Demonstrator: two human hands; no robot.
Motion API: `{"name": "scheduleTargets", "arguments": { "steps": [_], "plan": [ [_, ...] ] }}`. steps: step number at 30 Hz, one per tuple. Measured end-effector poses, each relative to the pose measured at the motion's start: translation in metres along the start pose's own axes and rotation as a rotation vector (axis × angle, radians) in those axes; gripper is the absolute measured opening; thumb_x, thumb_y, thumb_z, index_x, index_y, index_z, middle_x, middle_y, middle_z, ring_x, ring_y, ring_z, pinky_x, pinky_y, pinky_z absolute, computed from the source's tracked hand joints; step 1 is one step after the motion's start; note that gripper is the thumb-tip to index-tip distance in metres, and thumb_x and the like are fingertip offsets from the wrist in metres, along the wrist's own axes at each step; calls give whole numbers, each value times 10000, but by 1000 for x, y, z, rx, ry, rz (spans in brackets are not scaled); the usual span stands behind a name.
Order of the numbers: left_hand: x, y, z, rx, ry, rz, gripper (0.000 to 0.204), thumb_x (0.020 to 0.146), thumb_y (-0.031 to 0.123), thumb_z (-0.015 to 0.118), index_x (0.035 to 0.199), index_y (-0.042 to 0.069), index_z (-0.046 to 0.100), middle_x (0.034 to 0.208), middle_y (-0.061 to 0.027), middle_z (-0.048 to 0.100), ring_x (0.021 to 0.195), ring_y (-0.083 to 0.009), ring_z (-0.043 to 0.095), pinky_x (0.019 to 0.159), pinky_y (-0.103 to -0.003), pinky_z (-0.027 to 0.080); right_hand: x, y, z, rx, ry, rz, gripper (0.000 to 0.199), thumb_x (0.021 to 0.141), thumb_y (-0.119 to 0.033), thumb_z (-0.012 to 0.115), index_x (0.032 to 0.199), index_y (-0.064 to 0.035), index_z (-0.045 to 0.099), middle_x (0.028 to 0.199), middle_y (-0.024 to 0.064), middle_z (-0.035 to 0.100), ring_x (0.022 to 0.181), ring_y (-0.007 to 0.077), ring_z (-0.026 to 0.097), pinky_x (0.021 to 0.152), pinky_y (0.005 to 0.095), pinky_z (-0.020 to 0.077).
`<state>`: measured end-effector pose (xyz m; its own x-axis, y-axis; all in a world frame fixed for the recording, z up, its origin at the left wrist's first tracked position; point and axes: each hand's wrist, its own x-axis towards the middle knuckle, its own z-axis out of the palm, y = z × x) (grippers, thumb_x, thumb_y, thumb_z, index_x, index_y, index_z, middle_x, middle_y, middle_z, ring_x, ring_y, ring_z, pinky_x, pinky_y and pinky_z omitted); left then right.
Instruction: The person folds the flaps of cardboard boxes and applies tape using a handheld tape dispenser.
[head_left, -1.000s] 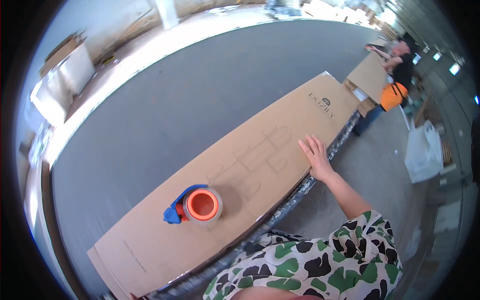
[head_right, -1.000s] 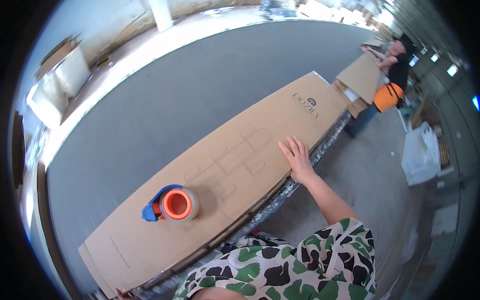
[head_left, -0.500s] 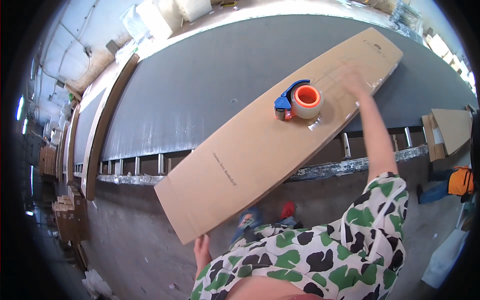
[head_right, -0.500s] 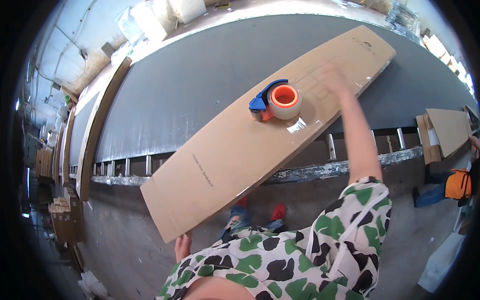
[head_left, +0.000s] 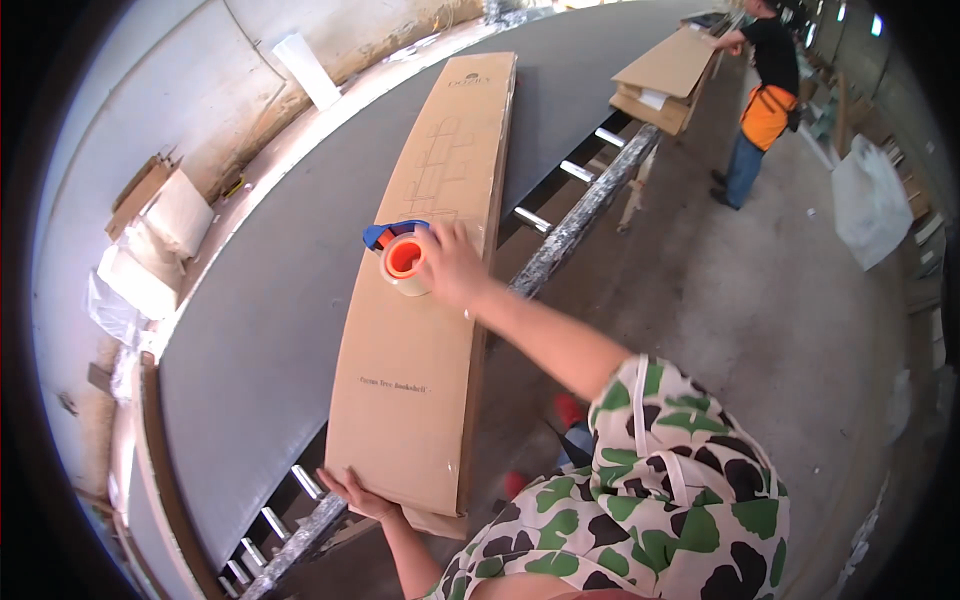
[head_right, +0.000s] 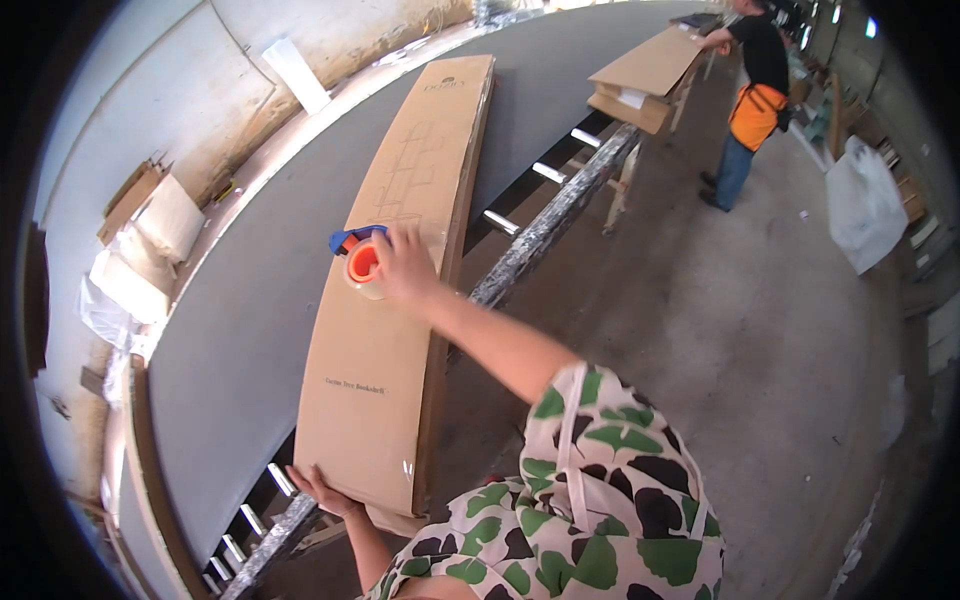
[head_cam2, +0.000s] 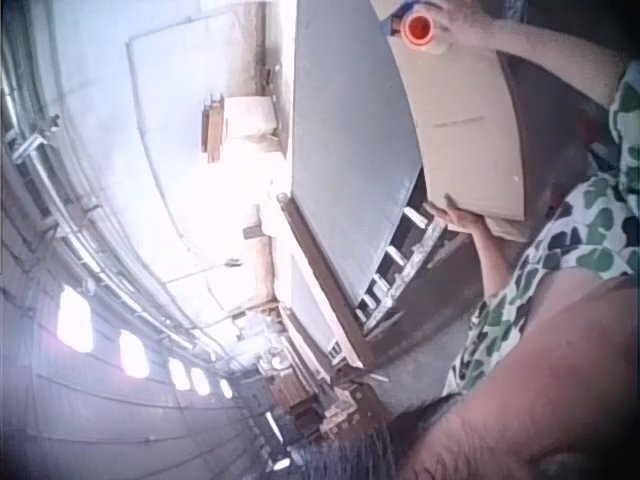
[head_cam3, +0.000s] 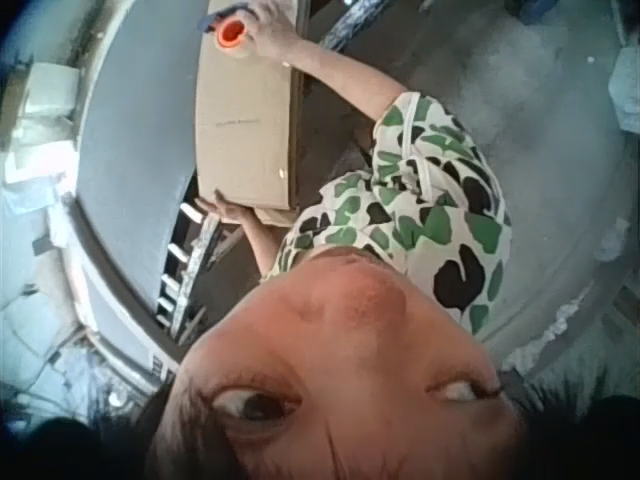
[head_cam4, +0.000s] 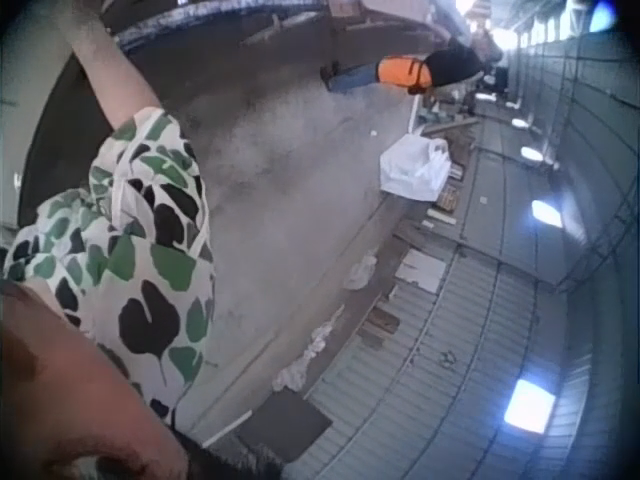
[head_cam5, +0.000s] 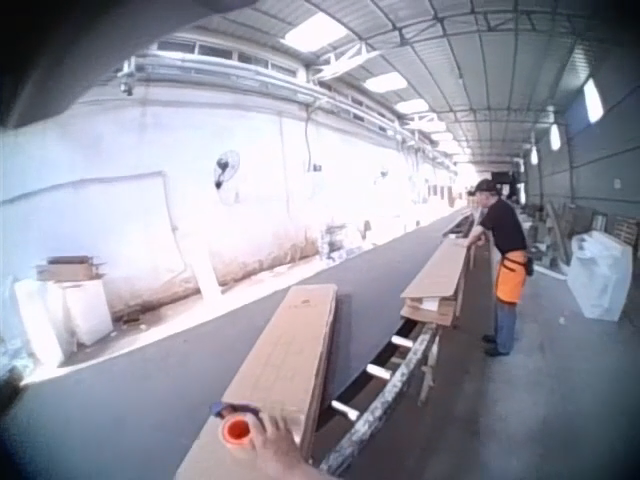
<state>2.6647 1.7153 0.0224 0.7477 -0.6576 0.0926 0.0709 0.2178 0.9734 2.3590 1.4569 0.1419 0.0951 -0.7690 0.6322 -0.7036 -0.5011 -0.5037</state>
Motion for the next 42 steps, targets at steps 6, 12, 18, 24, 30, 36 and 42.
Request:
{"name": "scheduleTargets", "arguments": {
  "steps": [6, 12, 18, 24, 30, 36, 42],
  "plan": [
    [31, -27, -38, -97, -22, -113, 591, 817, 125, 557, 1379, 31, 400, 1312, -144, 456, 1170, -247, 476, 1004, -363, 386, -260, -195, -26, 65, -657, -247, 891, 759, -556, 630, 1352, 67, 400, 1428, 257, 343, 1384, 423, 226, 1152, 515, 152],
    [50, -48, -61, -140, -3, -79, 140, 825, 118, 566, 918, 41, 494, 874, -61, 546, 811, -171, 562, 732, -299, 489, -282, -202, -11, 77, -526, -342, 800, 728, -326, 717, 1379, -1, 385, 1453, 161, 321, 1398, 333, 219, 1157, 457, 166],
    [-25, -24, -17, -166, 112, -35, 160, 860, 171, 557, 859, 16, 516, 885, -80, 546, 796, -184, 570, 734, -314, 504, -294, -156, -53, 114, -580, -397, 835, 718, -302, 720, 1417, -35, 349, 1471, 124, 314, 1390, 319, 223, 1155, 435, 183],
    [-154, -82, 22, 605, 351, 468, 360, 950, 292, 556, 911, -50, 450, 881, -118, 432, 872, -250, 453, 796, -460, 405, -277, -59, -153, 51, -604, -539, 868, 648, -354, 772, 1386, -82, 405, 1413, 120, 390, 1352, 317, 301, 1154, 446, 193],
    [-247, 45, 93, 925, -513, 751, 914, 596, 396, 852, 1356, 91, 445, 1384, -181, 432, 1301, -328, 387, 1092, -507, 249, -288, 23, -222, -449, -546, -417, 869, 669, -242, 783, 1405, -59, 358, 1423, 185, 351, 1361, 372, 271, 1116, 505, 230],
    [-235, 50, 113, 1390, -940, 1057, 1113, 536, 428, 848, 1451, 101, 304, 1487, -176, 312, 1411, -317, 252, 1155, -483, 192, -290, 18, -209, -433, -394, -432, 842, 653, -123, 750, 1406, -172, 378, 1427, 146, 332, 1344, 359, 281, 1085, 543, 270],
    [-211, 48, 135, 1317, -1048, 987, 1139, 567, 491, 827, 1458, 50, 272, 1496, -193, 286, 1401, -368, 245, 1139, -517, 185, -281, 25, -190, -491, -322, -428, 541, 829, -113, 569, 1351, -221, 474, 1409, 118, 371, 1324, 338, 312, 1059, 535, 310]
  ]
}}
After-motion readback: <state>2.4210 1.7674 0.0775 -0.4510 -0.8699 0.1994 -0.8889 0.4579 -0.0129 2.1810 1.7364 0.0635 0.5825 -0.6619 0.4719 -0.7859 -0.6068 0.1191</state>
